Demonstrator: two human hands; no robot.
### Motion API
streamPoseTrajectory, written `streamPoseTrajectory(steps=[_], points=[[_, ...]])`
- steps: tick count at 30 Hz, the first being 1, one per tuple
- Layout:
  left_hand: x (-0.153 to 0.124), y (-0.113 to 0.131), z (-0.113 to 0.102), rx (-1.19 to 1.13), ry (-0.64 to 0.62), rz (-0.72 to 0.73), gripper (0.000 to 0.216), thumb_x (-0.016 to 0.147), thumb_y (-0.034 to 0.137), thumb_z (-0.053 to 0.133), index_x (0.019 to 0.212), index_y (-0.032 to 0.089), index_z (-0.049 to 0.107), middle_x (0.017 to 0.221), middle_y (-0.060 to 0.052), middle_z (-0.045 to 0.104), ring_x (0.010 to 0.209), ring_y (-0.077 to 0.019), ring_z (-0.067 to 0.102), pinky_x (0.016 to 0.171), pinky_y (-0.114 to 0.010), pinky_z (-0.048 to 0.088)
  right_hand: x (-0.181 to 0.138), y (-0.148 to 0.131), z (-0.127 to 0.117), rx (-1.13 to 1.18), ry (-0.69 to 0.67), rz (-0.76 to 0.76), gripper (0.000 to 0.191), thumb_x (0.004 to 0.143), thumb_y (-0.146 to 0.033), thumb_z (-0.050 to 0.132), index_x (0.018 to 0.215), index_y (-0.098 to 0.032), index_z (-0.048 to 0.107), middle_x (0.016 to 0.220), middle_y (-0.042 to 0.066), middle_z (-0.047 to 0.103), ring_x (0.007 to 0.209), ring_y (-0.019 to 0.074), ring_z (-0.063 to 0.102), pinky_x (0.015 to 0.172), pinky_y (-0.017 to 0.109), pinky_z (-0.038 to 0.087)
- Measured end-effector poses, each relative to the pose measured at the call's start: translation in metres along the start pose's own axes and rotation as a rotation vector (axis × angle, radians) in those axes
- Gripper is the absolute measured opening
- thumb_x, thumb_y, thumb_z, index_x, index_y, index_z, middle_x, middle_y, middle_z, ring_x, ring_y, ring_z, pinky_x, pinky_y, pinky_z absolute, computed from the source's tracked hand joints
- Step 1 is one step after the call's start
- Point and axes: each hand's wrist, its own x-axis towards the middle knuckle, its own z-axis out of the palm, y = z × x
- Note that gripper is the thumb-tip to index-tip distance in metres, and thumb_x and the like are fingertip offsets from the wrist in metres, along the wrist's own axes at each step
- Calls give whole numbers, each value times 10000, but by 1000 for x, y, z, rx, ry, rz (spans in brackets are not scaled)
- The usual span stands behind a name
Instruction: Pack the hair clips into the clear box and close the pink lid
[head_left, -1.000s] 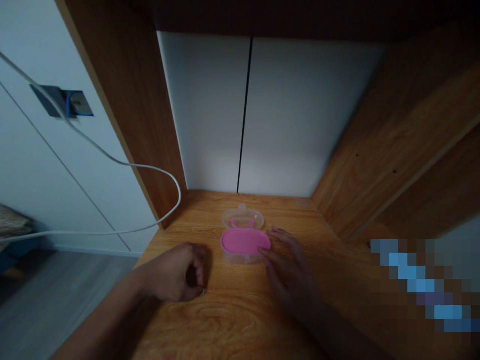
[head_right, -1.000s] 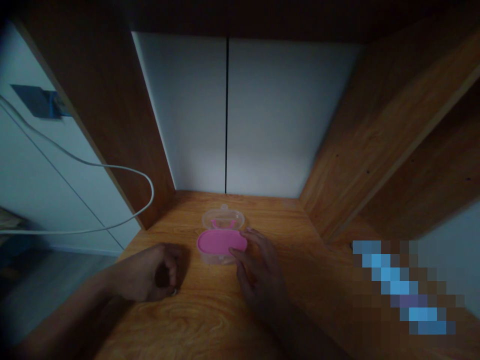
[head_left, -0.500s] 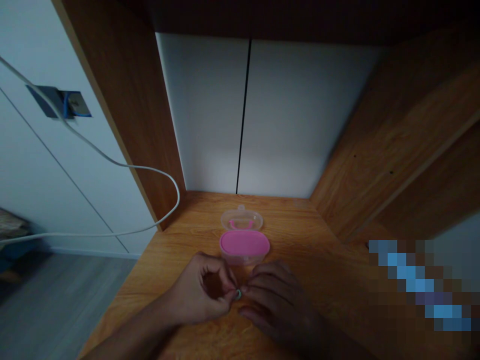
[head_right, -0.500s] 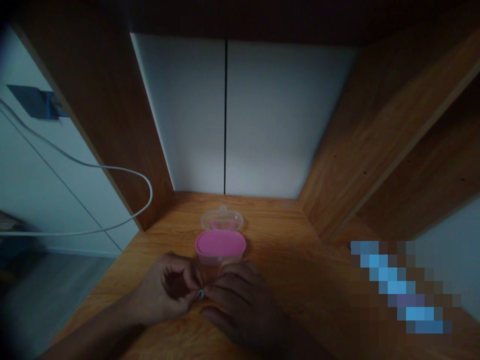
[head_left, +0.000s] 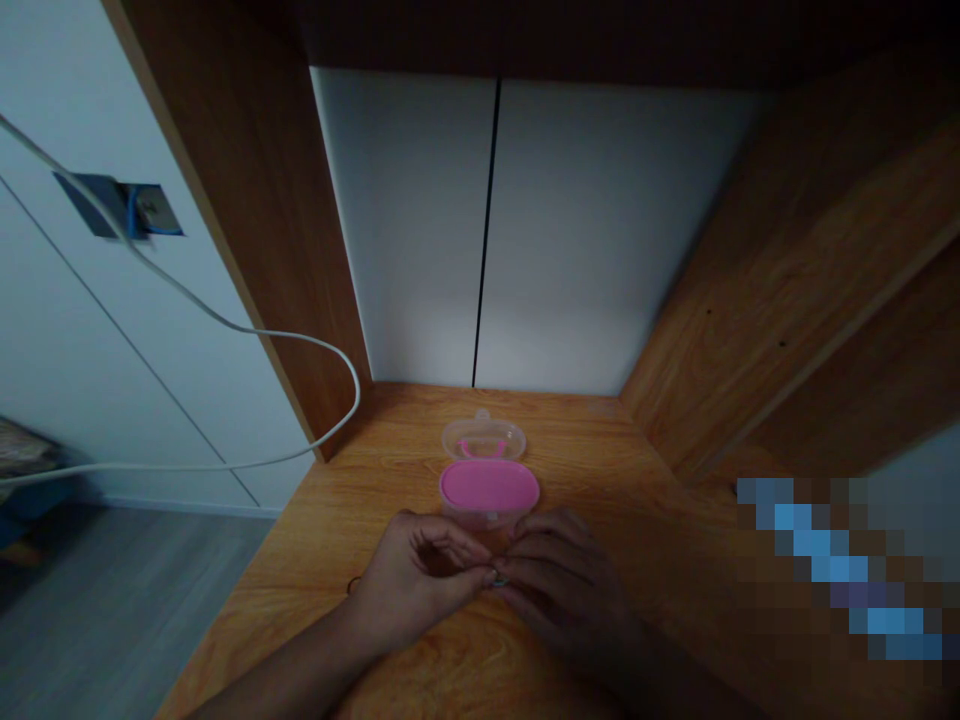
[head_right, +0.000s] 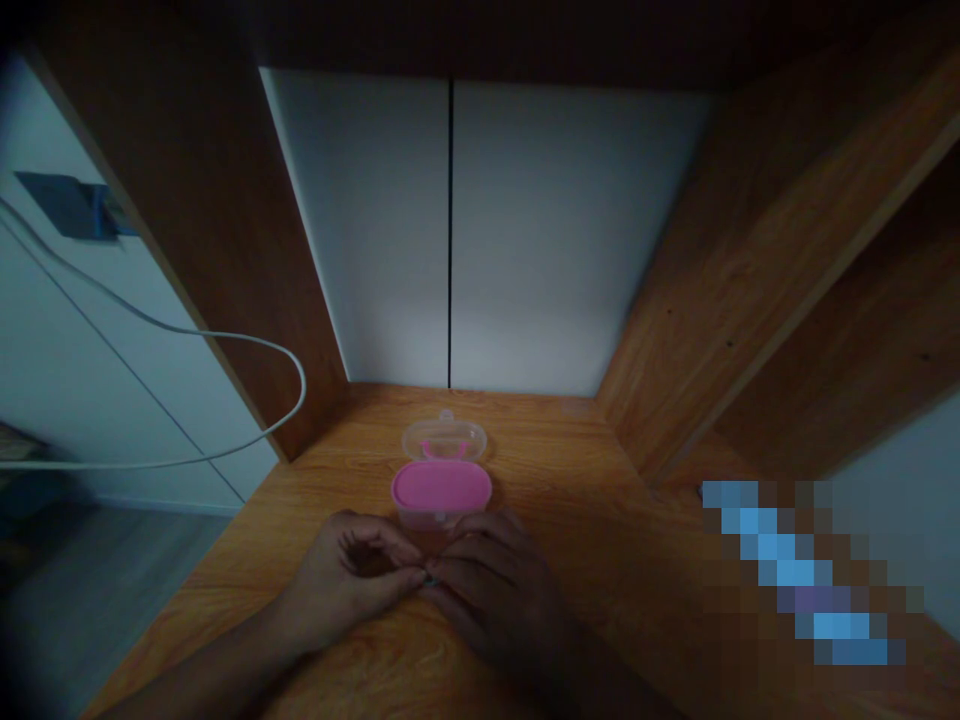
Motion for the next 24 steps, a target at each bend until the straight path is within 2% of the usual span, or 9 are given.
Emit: streamPoseTrajectory(steps=[3,8,16,21,24], points=[[0,2,-3,41,-54,26,107,735,278,797,752,173,790,703,-71,779,611,-182,718,592,-263,567,0,1,-1,-7,-1,31,163,851,-185,714,994,-241,662,831,-6,744,856,178,662,772,337,555],[2,13,-9,165,-159,209,99,800,198,742,875,207,806,837,-64,791,756,-196,735,703,-293,584,0,3,-1,5,34,27,167,850,-183,724,1001,-225,666,832,1,747,843,177,658,750,327,552],[5,3,-14,275,-181,413,160,864,188,706,973,267,793,867,-42,783,813,-177,719,752,-287,577,0,9,1,-1,26,20,81,899,-276,690,970,-241,705,814,-9,758,828,167,662,730,309,558],[5,-1,-13,356,-143,595,186,857,137,702,1000,229,778,842,-54,775,773,-171,705,709,-279,575,0,9,1,35,59,8,84,907,-286,682,957,-227,715,782,-5,756,817,161,655,722,304,545],[4,2,-11,398,-146,611,197,844,94,696,994,199,768,845,-62,771,787,-172,700,720,-281,575,-1,9,1,31,48,12,95,903,-285,686,977,-233,716,779,-2,755,821,167,655,721,310,545]])
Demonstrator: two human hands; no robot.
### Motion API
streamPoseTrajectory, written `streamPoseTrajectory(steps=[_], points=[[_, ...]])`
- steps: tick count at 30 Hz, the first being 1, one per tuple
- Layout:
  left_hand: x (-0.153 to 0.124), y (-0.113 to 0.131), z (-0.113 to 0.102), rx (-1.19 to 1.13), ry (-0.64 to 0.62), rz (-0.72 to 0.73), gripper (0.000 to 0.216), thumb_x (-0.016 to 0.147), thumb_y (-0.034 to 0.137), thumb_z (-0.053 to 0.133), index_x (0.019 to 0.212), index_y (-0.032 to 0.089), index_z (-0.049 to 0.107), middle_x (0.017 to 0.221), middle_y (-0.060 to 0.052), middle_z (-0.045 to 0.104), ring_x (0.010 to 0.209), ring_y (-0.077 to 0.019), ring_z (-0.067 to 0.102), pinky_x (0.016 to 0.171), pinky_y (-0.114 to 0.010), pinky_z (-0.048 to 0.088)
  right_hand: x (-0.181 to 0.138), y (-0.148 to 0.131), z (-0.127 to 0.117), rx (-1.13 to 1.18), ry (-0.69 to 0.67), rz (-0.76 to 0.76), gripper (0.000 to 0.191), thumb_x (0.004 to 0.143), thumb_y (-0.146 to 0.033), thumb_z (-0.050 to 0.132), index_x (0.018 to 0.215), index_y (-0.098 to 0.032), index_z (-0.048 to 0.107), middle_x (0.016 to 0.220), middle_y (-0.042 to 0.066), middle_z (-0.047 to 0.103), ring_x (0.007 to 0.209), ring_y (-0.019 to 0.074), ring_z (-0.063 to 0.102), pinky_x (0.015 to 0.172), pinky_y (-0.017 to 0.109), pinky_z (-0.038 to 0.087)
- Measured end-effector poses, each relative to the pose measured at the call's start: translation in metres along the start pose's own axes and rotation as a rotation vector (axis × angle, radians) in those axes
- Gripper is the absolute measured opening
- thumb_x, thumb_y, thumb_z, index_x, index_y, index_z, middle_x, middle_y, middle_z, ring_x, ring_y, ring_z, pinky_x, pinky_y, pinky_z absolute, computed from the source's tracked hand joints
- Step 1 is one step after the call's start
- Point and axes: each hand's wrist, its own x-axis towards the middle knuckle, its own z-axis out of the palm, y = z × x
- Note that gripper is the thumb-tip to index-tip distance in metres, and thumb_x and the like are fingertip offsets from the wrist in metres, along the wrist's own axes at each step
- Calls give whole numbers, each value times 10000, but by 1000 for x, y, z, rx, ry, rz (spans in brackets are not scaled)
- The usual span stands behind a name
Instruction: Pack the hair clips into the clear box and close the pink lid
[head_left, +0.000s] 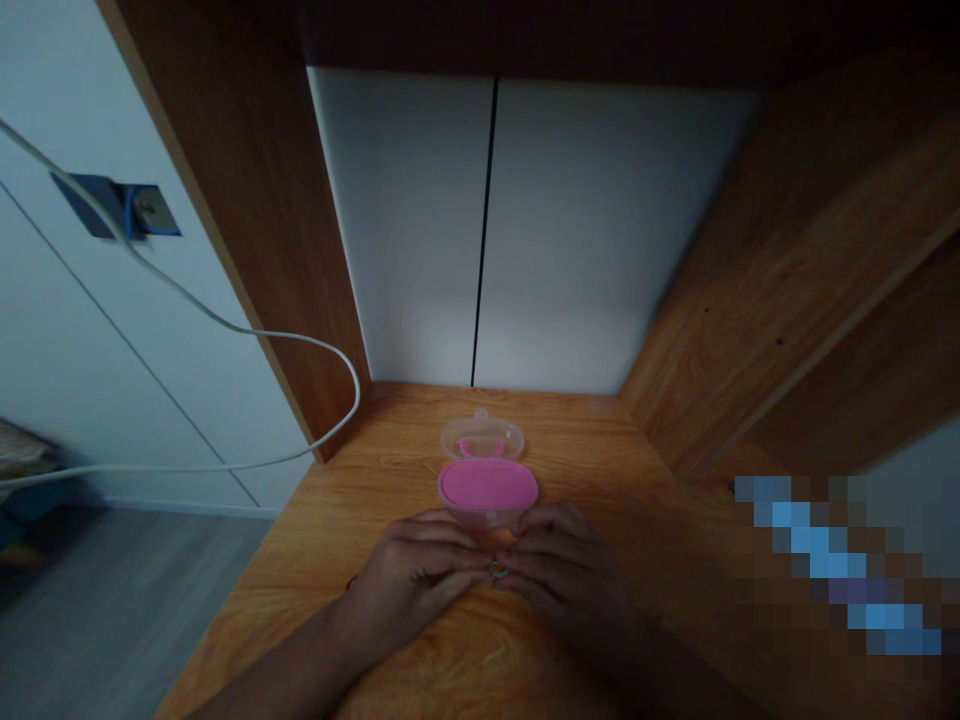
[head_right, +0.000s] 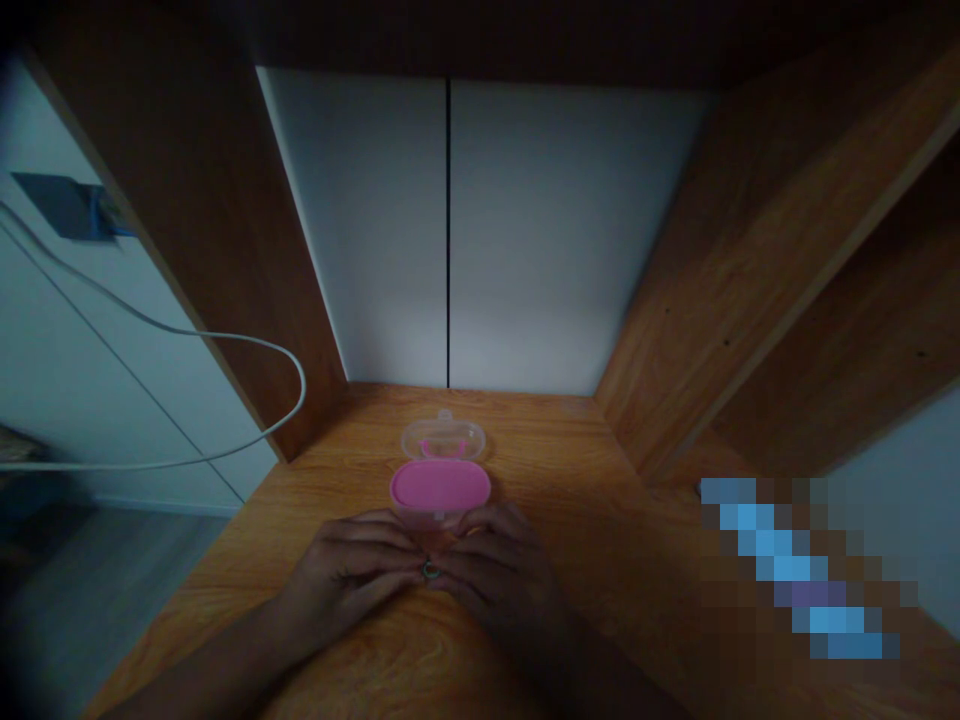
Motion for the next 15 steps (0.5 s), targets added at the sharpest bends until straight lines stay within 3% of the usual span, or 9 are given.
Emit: streamPoseTrajectory(steps=[7,15], points=[[5,7,-4,0,71,-18,126,778,70,721,853,168,744,763,-46,754,703,-154,687,659,-259,566,-2,2,0,-39,1,17,102,842,-255,754,937,-230,725,788,-6,762,816,174,661,709,313,543],[10,13,-12,47,144,12,141,753,47,722,842,156,742,748,-57,747,690,-158,688,638,-265,559,0,0,-9,-51,140,120,153,772,-211,816,874,-218,703,733,7,749,741,183,667,670,323,561]])
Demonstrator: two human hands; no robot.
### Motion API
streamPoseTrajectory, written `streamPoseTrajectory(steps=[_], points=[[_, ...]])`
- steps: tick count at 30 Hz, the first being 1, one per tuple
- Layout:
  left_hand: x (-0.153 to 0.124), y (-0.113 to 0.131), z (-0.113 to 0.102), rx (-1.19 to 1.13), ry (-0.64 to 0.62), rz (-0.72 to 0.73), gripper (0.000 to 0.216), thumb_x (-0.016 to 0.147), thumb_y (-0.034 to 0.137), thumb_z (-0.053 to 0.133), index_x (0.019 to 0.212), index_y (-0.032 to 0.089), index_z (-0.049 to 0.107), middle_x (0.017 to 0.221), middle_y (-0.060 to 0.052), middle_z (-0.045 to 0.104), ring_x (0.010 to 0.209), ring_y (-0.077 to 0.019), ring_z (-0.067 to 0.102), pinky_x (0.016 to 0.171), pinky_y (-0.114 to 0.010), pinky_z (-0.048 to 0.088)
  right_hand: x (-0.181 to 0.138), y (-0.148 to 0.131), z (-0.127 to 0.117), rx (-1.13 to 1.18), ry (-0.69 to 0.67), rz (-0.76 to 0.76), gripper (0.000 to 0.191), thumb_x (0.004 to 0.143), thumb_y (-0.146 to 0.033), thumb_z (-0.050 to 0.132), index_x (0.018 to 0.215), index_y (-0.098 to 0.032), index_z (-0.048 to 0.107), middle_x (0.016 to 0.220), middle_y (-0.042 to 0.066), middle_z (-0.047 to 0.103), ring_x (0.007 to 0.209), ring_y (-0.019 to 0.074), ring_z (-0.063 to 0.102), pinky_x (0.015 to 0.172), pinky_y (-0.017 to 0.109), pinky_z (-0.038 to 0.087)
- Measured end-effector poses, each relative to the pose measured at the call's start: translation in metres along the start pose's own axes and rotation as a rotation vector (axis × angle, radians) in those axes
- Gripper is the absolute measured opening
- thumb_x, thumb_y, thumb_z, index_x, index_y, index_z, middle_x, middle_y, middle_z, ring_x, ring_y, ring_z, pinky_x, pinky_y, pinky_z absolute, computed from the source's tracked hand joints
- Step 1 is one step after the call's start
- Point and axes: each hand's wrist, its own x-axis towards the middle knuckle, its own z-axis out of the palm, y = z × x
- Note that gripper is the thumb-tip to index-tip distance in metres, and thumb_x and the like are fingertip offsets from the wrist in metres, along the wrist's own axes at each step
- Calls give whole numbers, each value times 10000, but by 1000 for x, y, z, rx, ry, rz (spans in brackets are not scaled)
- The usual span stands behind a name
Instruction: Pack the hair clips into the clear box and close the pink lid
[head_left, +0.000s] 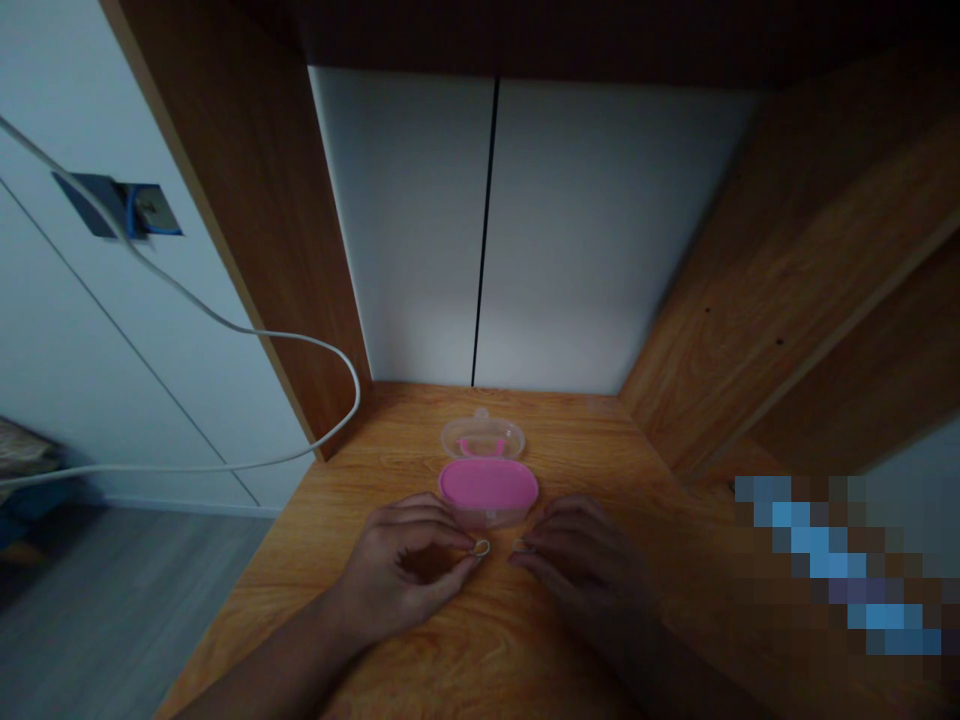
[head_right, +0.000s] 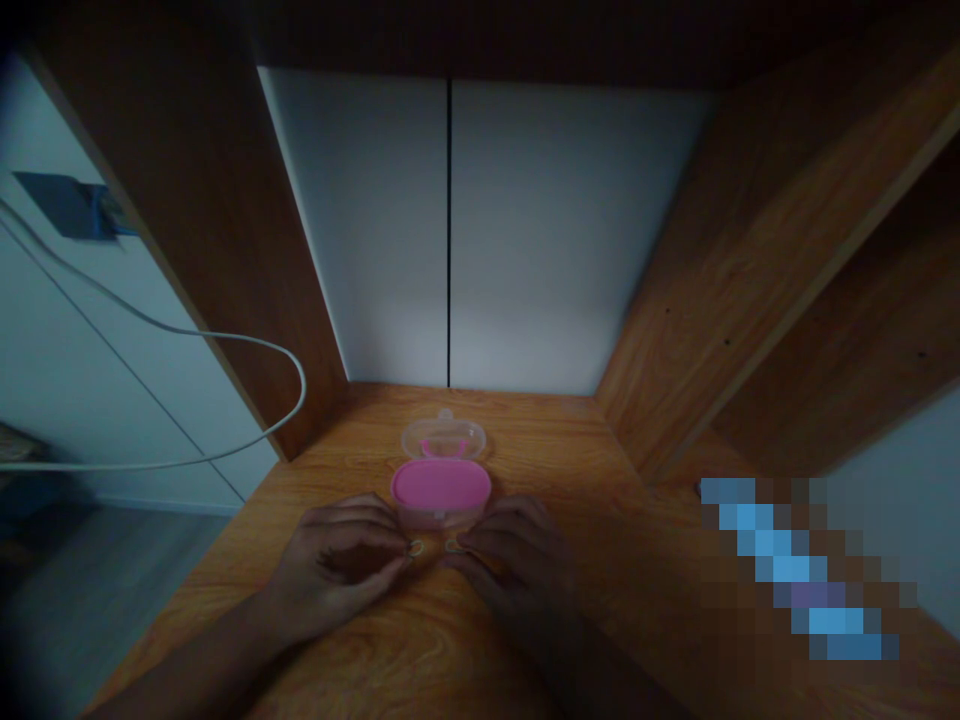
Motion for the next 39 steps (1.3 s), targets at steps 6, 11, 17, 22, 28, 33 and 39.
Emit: streamPoseTrajectory(steps=[6,11,17,22,28,33,39], points=[[-2,-3,3,-2,-31,-6,147,749,48,722,845,158,736,751,-51,746,686,-154,682,639,-262,558,0,0,1,59,6,21,194,736,-220,845,862,-217,698,740,18,732,720,185,659,662,333,555],[-4,-3,7,16,-100,-5,128,773,77,715,863,165,740,749,-45,751,687,-154,676,631,-255,553,0,1,8,128,-66,-55,146,817,-255,778,948,-239,715,781,9,745,749,176,658,692,340,545],[-9,-6,10,22,-131,14,131,818,98,698,912,176,743,778,-44,760,724,-161,682,667,-266,559,-1,3,12,110,-103,-125,208,838,-274,760,1039,-247,710,808,13,756,757,175,651,661,327,546],[-13,-14,10,28,-142,23,181,833,96,701,977,195,749,830,-41,775,773,-166,692,712,-270,565,-2,4,15,136,-112,-85,168,832,-260,764,994,-232,734,781,10,752,757,166,645,668,306,548],[-11,-11,9,-20,-171,-7,202,868,117,662,1018,211,758,856,-58,776,799,-178,701,736,-290,574,-3,4,15,105,-117,-68,183,828,-287,765,1008,-278,735,762,-17,756,738,157,649,657,292,550],[-6,-1,13,-126,-163,-154,212,852,116,649,979,226,778,863,-65,783,797,-191,717,741,-322,591,-5,3,10,32,-144,-59,178,824,-245,767,994,-270,722,808,-15,765,788,168,660,711,317,548],[-6,-1,18,-180,-53,-292,117,812,159,696,842,211,797,780,-69,781,717,-192,729,704,-327,604,-3,-1,8,-64,-189,-96,158,833,-221,751,985,-244,717,827,-10,770,797,169,664,713,317,542]])
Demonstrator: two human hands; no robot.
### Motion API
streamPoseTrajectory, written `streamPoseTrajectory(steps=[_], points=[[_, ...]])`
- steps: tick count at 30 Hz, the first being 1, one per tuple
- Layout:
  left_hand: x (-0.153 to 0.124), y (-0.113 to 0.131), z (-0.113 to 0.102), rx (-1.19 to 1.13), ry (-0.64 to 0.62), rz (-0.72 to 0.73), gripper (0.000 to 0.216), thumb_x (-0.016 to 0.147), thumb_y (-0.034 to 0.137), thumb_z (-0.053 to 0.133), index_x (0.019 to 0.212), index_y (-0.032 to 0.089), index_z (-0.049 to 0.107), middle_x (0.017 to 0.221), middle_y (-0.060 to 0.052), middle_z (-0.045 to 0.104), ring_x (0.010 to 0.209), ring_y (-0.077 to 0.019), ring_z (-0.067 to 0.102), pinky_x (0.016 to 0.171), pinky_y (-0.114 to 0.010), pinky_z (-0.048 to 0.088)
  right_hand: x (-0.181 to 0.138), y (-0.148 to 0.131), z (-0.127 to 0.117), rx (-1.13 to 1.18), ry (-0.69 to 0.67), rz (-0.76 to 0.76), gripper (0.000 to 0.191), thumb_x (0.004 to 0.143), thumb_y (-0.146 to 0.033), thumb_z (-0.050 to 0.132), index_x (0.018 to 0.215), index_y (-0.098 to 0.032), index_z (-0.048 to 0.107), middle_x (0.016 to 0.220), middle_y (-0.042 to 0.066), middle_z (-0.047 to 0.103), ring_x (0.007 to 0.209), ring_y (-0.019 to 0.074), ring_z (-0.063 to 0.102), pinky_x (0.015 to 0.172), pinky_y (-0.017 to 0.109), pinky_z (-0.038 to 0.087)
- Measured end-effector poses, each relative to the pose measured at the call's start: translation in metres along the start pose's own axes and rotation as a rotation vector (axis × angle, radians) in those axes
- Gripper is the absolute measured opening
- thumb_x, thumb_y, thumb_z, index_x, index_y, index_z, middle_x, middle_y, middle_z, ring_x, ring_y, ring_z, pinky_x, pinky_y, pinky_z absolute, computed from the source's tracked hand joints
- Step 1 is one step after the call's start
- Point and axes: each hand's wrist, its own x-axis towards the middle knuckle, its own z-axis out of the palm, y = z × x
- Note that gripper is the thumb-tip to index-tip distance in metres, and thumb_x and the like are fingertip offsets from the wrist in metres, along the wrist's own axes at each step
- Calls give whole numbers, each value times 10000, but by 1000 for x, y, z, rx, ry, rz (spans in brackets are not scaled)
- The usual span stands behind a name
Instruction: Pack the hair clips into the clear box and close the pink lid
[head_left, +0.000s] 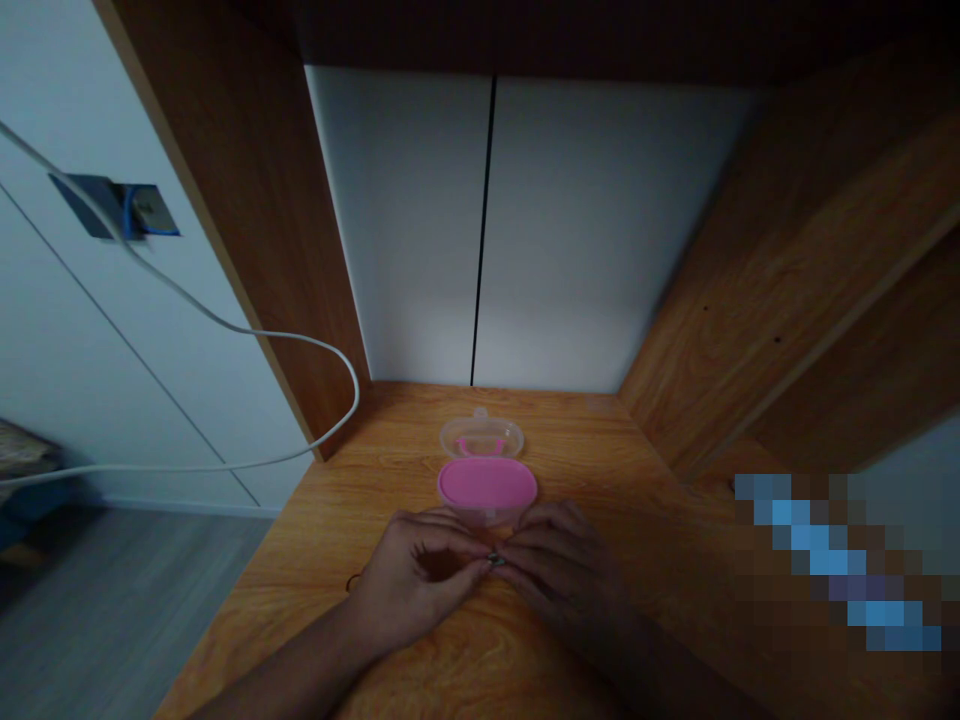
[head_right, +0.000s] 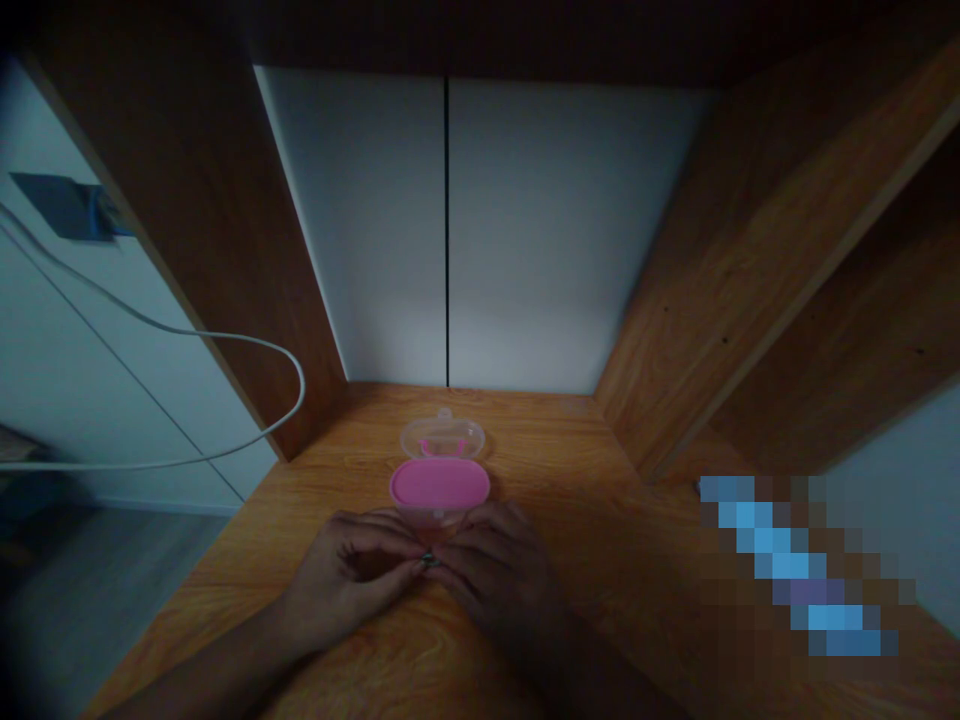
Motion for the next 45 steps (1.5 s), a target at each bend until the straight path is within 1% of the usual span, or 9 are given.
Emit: streamPoseTrajectory(steps=[11,15,21,23,27,34,41,43,45], points=[[0,2,1,-72,47,-65,108,825,197,688,831,194,796,838,-91,789,759,-211,744,739,-349,619,1,-5,-3,30,15,20,273,807,-120,729,1036,-255,665,864,-9,761,839,179,663,747,339,546],[1,4,-8,43,115,-26,151,858,172,634,843,179,784,814,-76,786,736,-196,740,685,-285,595,0,4,-1,7,140,149,255,798,-126,727,1014,-253,682,914,29,740,896,207,660,813,391,555],[2,0,-33,294,182,64,188,873,162,562,827,153,744,635,-34,686,563,-142,633,533,-228,461,-1,24,5,-71,280,460,65,824,-274,723,884,-255,743,1060,86,652,995,254,634,867,467,549],[4,-3,-44,415,119,108,189,853,144,541,842,148,730,599,-21,630,524,-133,572,505,-229,403,-3,29,8,-68,277,545,96,823,-327,724,865,-245,752,1093,97,627,1019,268,629,894,490,542],[9,-7,-71,615,-171,152,202,768,105,517,828,152,704,645,-31,611,611,-158,574,581,-254,402,-6,35,11,-37,234,594,141,831,-369,706,852,-239,758,1112,97,612,1040,273,629,917,493,536],[11,-17,-107,752,-415,-252,218,751,127,515,812,177,718,720,-14,688,631,-149,603,608,-244,394,-6,34,12,-13,207,595,142,818,-359,723,894,-245,759,1126,93,608,1046,265,631,917,474,545],[4,-22,-125,538,-523,-467,138,746,238,596,822,163,684,720,9,650,633,-129,564,573,-210,390,-6,32,5,19,230,552,158,888,-324,628,959,-254,751,1119,95,604,1043,260,617,905,466,541],[2,-19,-129,485,-554,-540,198,732,320,672,858,168,682,735,11,649,645,-136,566,569,-210,393,-7,32,4,16,228,553,170,895,-319,610,967,-253,749,1124,96,600,1053,265,609,921,479,528],[0,-18,-131,476,-566,-595,323,624,371,788,860,178,682,757,15,660,677,-152,580,576,-213,395,-8,33,4,15,222,560,178,899,-318,598,970,-249,746,1136,98,594,1071,272,598,937,495,514]])
